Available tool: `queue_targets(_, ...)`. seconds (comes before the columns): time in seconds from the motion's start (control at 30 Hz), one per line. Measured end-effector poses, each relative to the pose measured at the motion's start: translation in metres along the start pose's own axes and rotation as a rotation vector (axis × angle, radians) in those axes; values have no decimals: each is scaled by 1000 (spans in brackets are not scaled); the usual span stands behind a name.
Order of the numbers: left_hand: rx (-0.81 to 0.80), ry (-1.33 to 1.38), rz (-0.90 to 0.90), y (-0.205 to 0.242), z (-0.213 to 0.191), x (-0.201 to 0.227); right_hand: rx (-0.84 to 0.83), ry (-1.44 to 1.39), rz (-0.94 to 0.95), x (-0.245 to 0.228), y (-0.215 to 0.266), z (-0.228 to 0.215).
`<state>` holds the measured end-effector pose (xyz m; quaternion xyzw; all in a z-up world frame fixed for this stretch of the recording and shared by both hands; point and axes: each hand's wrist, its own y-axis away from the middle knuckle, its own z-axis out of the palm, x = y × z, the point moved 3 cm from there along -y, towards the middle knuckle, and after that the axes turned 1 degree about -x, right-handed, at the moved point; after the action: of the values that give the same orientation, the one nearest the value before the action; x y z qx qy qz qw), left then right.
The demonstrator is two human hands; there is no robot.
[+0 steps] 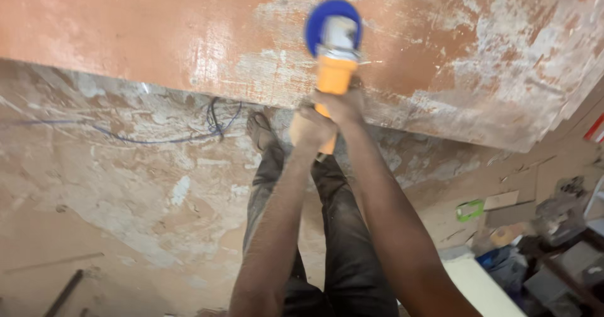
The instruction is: The person uses an electric angle grinder with a sanding disc to smooth the surface of a large wooden board. They move the tool back and forth across the board, removing the existing finish and creating a uniform dust layer.
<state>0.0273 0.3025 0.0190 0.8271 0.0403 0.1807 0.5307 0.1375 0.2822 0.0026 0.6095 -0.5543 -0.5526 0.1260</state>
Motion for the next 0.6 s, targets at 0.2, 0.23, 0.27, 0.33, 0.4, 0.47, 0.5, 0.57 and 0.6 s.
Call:
queue_targets(0.2,76,98,16,55,55,-19,79,184,31,42,43,-43)
queue_targets(0.23,103,123,-17,56,64,-30,-43,303,45,38,44,-38)
queue_targets(0.27,154,147,-38,47,71,-37,-166,423,56,33,46,-32)
queue_targets(0.33,248,187,-81,31,79,-49,-268,569,-73,21,44,-17)
queue_targets(0.4,413,421,169,4,62,-46,-230,620,-163,1,21,0)
queue_targets(0.47,522,350,250,-25,37,-25,-134,584,-346,-36,-17,9)
queue_targets(0.5,472,366,160,-43,24,-11,-50,515,-578,-62,-30,12)
queue_targets(0.57,422,386,42,-72,-7,24,-269,510,-136,-94,-61,18)
queue_targets(0.6,424,391,12,-83,-23,43,-224,586,-176,-118,-72,15)
